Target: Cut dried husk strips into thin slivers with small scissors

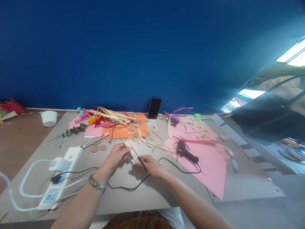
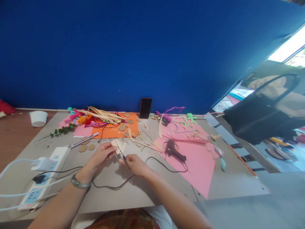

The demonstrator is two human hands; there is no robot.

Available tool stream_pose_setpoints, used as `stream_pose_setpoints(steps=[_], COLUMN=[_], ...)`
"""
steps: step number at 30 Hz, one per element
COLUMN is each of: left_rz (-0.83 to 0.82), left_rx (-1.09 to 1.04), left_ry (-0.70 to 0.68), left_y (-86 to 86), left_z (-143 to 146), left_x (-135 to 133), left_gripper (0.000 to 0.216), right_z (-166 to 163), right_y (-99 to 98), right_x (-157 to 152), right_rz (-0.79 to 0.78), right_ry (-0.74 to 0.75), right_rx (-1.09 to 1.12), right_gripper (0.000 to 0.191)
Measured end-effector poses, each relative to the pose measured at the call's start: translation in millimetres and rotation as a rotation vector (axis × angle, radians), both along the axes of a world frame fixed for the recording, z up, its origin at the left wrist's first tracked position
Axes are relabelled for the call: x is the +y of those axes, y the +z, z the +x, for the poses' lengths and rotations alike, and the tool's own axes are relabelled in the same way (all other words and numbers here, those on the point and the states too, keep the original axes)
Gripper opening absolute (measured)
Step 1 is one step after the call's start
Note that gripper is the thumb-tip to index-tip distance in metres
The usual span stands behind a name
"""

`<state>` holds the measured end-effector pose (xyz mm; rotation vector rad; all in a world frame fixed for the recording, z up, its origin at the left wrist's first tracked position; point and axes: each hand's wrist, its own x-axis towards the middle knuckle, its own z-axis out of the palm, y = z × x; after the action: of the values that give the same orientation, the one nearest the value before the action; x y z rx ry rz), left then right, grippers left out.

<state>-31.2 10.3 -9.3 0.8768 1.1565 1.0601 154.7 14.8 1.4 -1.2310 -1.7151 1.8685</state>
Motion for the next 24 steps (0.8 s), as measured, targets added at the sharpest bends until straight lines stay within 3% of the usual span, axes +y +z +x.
stream_pose_setpoints(steps=[4,14,24], left_rz=[-0.008,0.058,0.014], left_rx=[0.001,-0.092,-0.131], left_ry=[0.002,0.184,0.234], left_y=[-1.6,8.8,7.7], left_z=[2,-6,-6], left_x=[0,3,2], left_gripper=[0.026,0.016,0.029], right_z=[4,21,19], right_y=[-2.6,8.7,14.6], right_x=[-1,-3,-3], right_rz=[0.019,0.099,0.088], right_ry=[-0.017,0.012,0.056], right_rx=[-0.027,-0.067,-0.087], right_gripper=[0.054,0.055,0.053])
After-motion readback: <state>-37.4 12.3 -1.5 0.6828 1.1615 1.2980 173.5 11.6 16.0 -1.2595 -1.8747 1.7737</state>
